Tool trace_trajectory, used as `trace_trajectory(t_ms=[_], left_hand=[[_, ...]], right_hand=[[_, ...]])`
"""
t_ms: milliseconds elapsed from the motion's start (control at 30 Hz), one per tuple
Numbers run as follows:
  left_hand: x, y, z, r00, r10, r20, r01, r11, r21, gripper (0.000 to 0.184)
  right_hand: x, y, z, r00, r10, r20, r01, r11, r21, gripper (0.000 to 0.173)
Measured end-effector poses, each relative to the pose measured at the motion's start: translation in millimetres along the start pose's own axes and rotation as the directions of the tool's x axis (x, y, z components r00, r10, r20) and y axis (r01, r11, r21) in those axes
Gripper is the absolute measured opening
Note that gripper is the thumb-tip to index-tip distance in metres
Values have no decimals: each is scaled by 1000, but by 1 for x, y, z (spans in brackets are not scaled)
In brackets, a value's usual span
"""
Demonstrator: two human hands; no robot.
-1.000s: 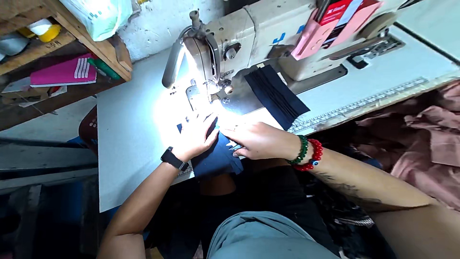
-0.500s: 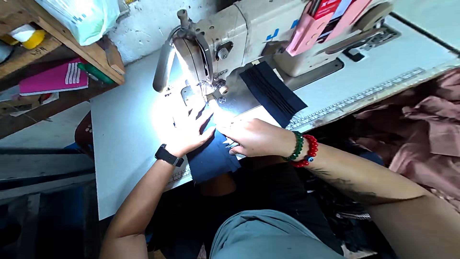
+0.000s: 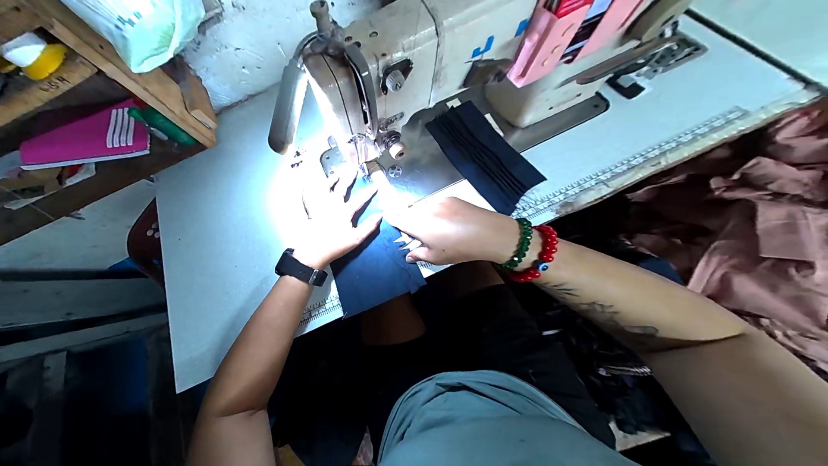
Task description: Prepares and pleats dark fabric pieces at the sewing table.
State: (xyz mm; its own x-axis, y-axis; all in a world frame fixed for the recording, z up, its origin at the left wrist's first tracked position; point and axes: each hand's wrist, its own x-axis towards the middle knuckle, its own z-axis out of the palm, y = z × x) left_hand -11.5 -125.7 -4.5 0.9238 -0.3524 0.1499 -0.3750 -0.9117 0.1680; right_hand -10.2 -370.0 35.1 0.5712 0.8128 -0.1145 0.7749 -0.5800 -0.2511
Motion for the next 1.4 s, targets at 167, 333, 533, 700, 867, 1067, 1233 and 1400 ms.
trace_trajectory(t_ms=[167,333,533,700,867,1067,1233,1400], left_hand=[[1,1,-2,1000,-9,13,8,1000,15,55],[1,0,-4,1000,-5,20,5,1000,5,55],[8,-2,-7,997,-24,70,23,1000,10,59],[-4,6,-6,998,68,1,-68,997,-39,46],[-49,51,-9,982,179,-67,-184,980,-81,32],[-89,72,3,979,177,-104,-189,976,-111,30],[-106,90,11,975,141,-173,-150,988,-42,35],[-112,100,32,916,127,-379,-146,989,-22,13]], right_hand=[[2,-2,-4,1000,11,5,-11,1000,-8,49],[4,-4,-10,999,18,29,-18,999,-28,55],[5,-3,-15,997,30,68,-29,999,-28,55],[-8,0,1,982,-111,-155,104,993,-54,34],[-44,-7,18,955,-161,-250,163,987,-14,26],[-74,-12,42,943,-110,-313,151,982,109,36],[-82,-21,69,899,-44,-436,103,989,111,33],[-77,-27,93,806,-2,-591,73,993,96,25]])
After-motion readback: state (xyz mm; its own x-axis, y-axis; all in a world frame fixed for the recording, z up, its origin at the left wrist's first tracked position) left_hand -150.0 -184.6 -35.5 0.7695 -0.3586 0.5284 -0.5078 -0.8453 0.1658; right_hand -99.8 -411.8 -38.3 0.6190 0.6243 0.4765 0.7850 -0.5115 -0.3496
